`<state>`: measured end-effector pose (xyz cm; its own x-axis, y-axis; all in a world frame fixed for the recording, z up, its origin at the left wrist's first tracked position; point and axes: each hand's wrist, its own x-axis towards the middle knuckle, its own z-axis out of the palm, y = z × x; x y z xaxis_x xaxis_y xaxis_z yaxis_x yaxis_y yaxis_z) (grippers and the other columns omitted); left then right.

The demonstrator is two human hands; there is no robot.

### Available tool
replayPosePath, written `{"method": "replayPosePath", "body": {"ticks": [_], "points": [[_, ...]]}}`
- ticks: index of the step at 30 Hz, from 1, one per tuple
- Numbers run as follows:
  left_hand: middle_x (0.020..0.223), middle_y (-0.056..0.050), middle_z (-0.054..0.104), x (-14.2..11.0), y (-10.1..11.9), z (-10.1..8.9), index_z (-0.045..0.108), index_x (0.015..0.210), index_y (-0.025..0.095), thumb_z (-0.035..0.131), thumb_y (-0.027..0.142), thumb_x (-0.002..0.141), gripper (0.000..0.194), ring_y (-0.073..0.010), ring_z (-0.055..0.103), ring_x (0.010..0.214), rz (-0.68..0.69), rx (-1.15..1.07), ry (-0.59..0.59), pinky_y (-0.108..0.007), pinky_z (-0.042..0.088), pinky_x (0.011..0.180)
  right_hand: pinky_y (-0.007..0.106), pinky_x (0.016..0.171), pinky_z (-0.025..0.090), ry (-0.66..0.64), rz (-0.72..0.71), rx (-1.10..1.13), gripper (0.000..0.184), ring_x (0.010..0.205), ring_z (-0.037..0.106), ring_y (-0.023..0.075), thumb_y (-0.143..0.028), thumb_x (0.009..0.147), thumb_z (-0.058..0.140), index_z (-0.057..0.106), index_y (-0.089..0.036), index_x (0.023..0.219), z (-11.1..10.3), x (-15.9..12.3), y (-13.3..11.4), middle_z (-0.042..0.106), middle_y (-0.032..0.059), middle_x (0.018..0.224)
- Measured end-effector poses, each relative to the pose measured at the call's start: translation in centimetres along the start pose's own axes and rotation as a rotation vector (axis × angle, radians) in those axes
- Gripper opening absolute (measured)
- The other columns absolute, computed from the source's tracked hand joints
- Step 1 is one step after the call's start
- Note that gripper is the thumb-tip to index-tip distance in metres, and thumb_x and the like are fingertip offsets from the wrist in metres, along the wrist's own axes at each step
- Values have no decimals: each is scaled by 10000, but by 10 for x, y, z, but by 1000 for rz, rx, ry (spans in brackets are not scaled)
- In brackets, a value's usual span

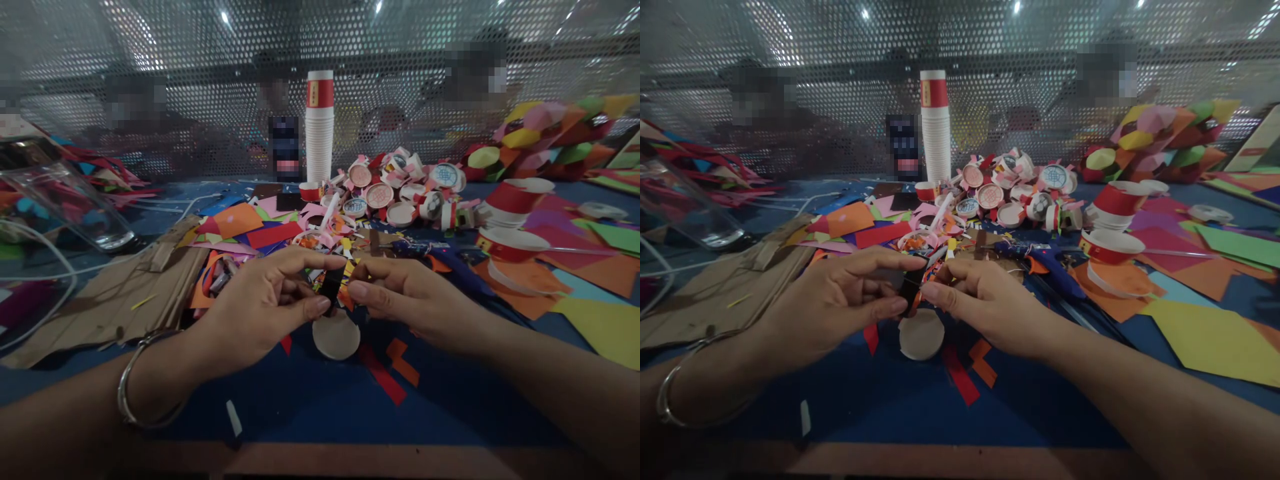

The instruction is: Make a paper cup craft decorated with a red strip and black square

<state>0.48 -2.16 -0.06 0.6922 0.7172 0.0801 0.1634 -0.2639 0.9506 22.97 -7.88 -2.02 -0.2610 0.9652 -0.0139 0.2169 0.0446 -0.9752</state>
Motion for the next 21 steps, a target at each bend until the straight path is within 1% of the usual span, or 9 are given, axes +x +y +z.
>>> {"method": "replayPosePath", "body": {"ticks": [3,7,10,13,17,21], "points": [[1106,-31,792,0,-1,0,721,1300,253,790,204,869,440,-147,762,848,-11,-16,0,-258,623,790,299,667,487,-18,-2,15,482,786,629,190,-707,901,675,663,-225,897,0,0,0,666,37,856],[1075,-20,796,2,-3,1,711,1307,251,782,194,881,435,-145,768,887,-16,-49,-6,-244,618,812,319,741,515,-56,-7,35,468,841,644,200,-692,919,665,670,-225,941,0,1,1,690,47,927],[1051,-22,798,2,-3,0,716,1298,236,777,182,878,427,-142,767,867,-14,-37,-10,-233,614,794,312,711,507,-57,10,31,484,830,640,203,-706,911,665,669,-223,941,0,1,2,679,45,897],[1093,-28,796,1,-3,0,712,1304,238,780,189,877,436,-149,770,870,0,-25,-5,-243,621,800,302,686,487,-51,15,19,509,814,623,194,-728,895,667,669,-221,929,0,1,2,676,47,911],[1112,-17,791,0,-5,1,709,1305,248,778,174,882,435,-146,776,889,18,-23,-5,-241,622,822,292,693,472,-66,7,69,463,815,608,184,-688,907,685,678,-226,941,0,2,1,685,41,930],[1148,-27,783,-1,-4,2,702,1311,241,769,168,884,439,-147,773,899,26,-5,3,-246,618,827,272,649,421,-71,-17,66,429,743,534,148,-652,933,680,670,-224,932,-1,1,2,628,12,871]]}}
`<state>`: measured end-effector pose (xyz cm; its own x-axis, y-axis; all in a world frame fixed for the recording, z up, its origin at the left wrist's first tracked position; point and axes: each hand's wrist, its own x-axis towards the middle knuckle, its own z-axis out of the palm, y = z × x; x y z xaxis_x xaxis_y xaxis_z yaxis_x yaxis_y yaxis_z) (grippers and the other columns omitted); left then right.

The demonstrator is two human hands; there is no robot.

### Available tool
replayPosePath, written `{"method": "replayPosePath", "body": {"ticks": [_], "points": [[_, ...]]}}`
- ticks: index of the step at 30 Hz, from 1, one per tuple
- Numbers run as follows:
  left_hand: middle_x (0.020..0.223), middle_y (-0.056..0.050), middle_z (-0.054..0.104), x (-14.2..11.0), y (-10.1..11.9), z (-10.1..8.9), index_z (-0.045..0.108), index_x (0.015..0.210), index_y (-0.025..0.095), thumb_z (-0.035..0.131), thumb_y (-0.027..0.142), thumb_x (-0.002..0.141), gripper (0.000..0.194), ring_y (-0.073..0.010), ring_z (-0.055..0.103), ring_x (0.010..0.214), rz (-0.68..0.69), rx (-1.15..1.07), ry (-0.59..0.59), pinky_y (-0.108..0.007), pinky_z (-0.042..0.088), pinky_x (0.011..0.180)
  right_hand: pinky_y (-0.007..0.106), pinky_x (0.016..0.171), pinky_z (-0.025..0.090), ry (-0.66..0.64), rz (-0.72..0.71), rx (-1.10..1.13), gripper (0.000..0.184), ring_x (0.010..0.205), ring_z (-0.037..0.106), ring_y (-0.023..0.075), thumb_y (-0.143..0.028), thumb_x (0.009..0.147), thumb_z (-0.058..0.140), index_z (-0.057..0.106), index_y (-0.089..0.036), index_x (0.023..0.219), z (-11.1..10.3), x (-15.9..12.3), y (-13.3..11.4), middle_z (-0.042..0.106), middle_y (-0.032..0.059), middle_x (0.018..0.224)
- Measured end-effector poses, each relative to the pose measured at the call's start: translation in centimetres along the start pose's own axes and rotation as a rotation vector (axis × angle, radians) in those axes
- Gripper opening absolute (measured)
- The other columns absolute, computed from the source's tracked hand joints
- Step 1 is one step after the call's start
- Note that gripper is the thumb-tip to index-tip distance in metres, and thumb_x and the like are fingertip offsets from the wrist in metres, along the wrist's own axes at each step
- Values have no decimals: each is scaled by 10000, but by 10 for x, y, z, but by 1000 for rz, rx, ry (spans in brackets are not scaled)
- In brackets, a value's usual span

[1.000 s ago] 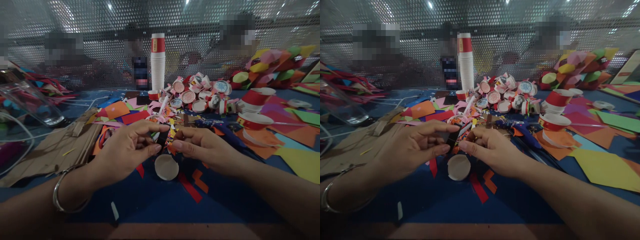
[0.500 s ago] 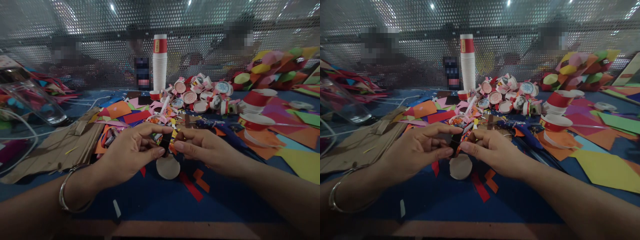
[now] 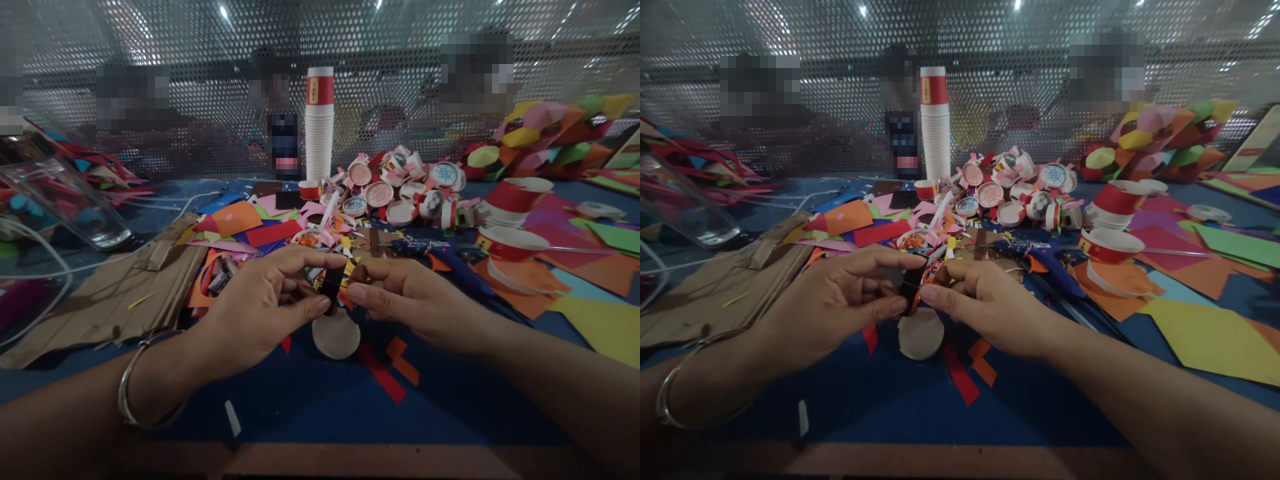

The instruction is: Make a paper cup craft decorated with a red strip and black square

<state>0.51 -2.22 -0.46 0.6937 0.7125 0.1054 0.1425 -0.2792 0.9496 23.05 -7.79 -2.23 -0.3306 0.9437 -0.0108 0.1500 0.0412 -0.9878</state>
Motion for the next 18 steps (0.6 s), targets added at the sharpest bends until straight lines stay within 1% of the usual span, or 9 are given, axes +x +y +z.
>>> {"method": "replayPosePath", "body": {"ticks": [2,4,7,9,12,14,16,18], "points": [[1096,-18,783,0,1,1,704,1307,243,771,180,884,433,-133,759,856,-4,15,7,-230,606,782,267,626,404,7,-4,-10,426,709,500,136,-646,936,680,667,-221,920,0,0,0,594,-3,829],[994,1,777,0,2,1,706,1306,248,767,186,887,428,-116,735,803,-8,36,9,-206,584,727,266,608,395,17,-1,-35,444,686,482,133,-658,932,677,661,-216,897,1,0,-1,573,-9,800],[849,19,752,1,3,-1,696,1330,248,759,198,885,452,-117,716,760,-21,65,6,-197,558,685,278,626,419,26,-24,-98,474,708,513,145,-683,940,642,661,-211,894,1,0,-2,605,7,826],[791,21,740,2,4,-5,682,1358,244,759,217,875,490,-127,710,733,-42,99,10,-207,549,664,285,622,409,56,-47,-201,480,695,515,148,-684,956,610,645,-212,875,-2,-1,-4,607,9,804],[750,10,736,3,9,-14,682,1361,208,755,244,846,521,-142,704,700,-86,189,7,-221,537,639,292,583,356,124,-44,-483,461,627,499,145,-663,975,568,586,-223,840,-10,-5,-7,574,-7,713],[747,0,737,4,14,-22,707,1326,183,741,258,831,502,-149,699,680,-133,292,0,-231,531,625,295,569,327,180,-24,-709,409,599,510,154,-620,983,548,560,-231,857,-16,-9,-10,577,-11,679],[735,-4,731,6,19,-28,741,1281,180,720,265,822,467,-158,683,651,-182,425,9,-241,516,595,297,561,299,229,32,-924,358,579,524,166,-578,986,525,561,-236,891,-22,-12,-12,596,-5,668],[695,-4,719,7,20,-33,766,1246,183,700,257,813,444,-167,659,609,-223,539,-4,-247,484,549,300,551,267,244,139,-1114,332,569,542,186,-556,989,505,579,-238,930,-25,-14,-14,626,11,674]]}}
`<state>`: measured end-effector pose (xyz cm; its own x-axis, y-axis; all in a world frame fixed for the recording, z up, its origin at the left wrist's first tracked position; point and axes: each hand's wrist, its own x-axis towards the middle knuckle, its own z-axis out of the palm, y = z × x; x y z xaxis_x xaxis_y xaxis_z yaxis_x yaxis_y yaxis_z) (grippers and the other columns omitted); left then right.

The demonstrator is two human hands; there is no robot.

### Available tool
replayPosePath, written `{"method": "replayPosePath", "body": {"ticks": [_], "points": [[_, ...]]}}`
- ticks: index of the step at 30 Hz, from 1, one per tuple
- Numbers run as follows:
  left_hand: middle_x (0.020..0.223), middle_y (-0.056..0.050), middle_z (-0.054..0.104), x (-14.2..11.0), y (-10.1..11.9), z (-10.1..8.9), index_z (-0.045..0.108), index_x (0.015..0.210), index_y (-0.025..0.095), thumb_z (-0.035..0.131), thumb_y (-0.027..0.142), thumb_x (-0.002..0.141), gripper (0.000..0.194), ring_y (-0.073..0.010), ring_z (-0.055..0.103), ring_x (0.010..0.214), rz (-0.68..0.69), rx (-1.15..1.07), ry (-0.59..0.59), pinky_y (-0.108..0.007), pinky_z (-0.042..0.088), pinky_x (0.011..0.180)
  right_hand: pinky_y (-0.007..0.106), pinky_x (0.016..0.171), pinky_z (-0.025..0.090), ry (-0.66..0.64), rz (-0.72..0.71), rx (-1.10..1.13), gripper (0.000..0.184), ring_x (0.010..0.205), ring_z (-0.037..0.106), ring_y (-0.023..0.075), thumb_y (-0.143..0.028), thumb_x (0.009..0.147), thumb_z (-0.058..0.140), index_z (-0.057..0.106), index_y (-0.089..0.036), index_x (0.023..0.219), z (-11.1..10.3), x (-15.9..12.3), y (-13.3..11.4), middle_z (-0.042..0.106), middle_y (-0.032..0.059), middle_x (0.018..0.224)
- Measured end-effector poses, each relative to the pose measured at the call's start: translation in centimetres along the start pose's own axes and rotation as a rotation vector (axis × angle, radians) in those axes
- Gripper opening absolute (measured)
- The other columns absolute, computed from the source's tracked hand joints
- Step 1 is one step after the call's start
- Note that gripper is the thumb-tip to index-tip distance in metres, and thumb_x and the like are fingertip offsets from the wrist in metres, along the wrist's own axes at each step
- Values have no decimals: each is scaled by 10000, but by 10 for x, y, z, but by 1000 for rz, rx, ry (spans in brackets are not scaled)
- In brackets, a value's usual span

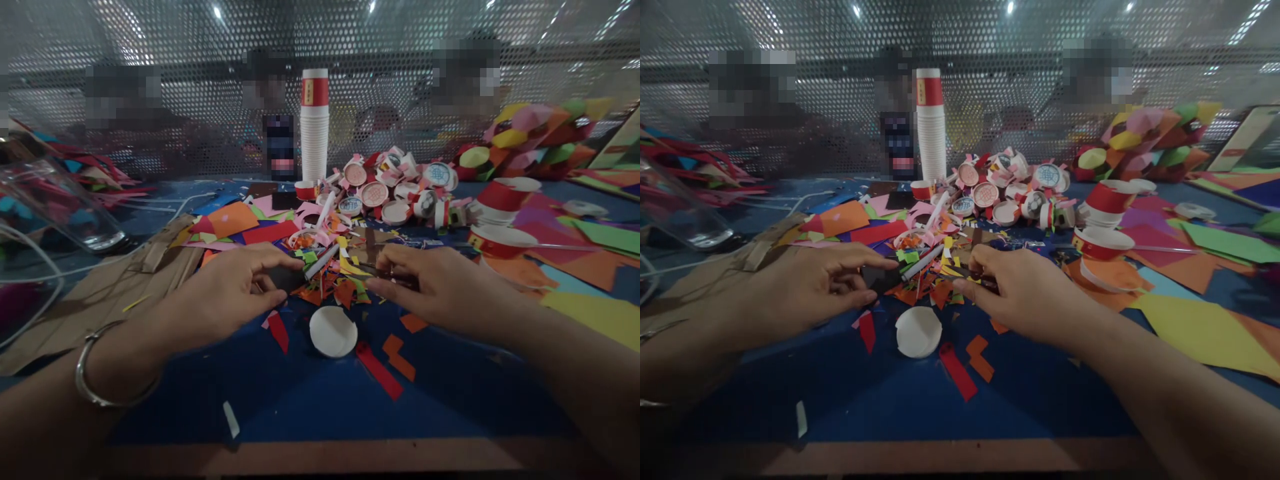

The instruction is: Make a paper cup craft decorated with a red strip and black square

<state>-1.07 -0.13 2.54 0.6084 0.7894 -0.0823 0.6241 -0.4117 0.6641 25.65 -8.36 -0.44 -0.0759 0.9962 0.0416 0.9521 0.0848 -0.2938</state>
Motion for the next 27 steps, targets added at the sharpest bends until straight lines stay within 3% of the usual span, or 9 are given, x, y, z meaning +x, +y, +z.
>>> {"method": "replayPosePath", "body": {"ticks": [4,9,15,21,27], "points": [[636,1,698,4,-7,-3,777,1195,187,699,228,776,428,-174,633,561,-12,17,-7,-246,437,497,302,537,242,-106,86,-246,344,632,625,249,-547,1002,479,630,-244,1062,0,0,3,724,60,774],[746,-26,731,8,-18,-2,778,1052,199,763,269,739,321,-164,646,600,25,-156,117,-258,501,544,311,553,279,-117,97,-287,443,756,703,311,-562,998,483,609,-258,1295,3,-4,7,779,84,905],[991,-65,771,10,-21,6,766,1034,197,846,266,706,345,-183,717,808,105,-388,99,-292,602,730,326,563,302,10,109,-233,324,697,665,262,-568,968,535,622,-256,977,-2,-11,13,742,57,849],[966,-7,719,9,-16,17,742,1002,200,883,182,677,355,-103,687,691,90,-618,129,-196,572,617,334,591,323,216,126,-151,273,680,629,229,-521,965,560,635,-261,929,-16,-13,25,713,41,776],[946,-14,730,6,-11,19,711,1052,185,875,94,694,405,-105,695,689,11,-801,193,-165,566,562,350,585,277,139,312,-393,336,648,573,227,-557,946,516,622,-246,877,-19,-14,50,684,65,788]]}}
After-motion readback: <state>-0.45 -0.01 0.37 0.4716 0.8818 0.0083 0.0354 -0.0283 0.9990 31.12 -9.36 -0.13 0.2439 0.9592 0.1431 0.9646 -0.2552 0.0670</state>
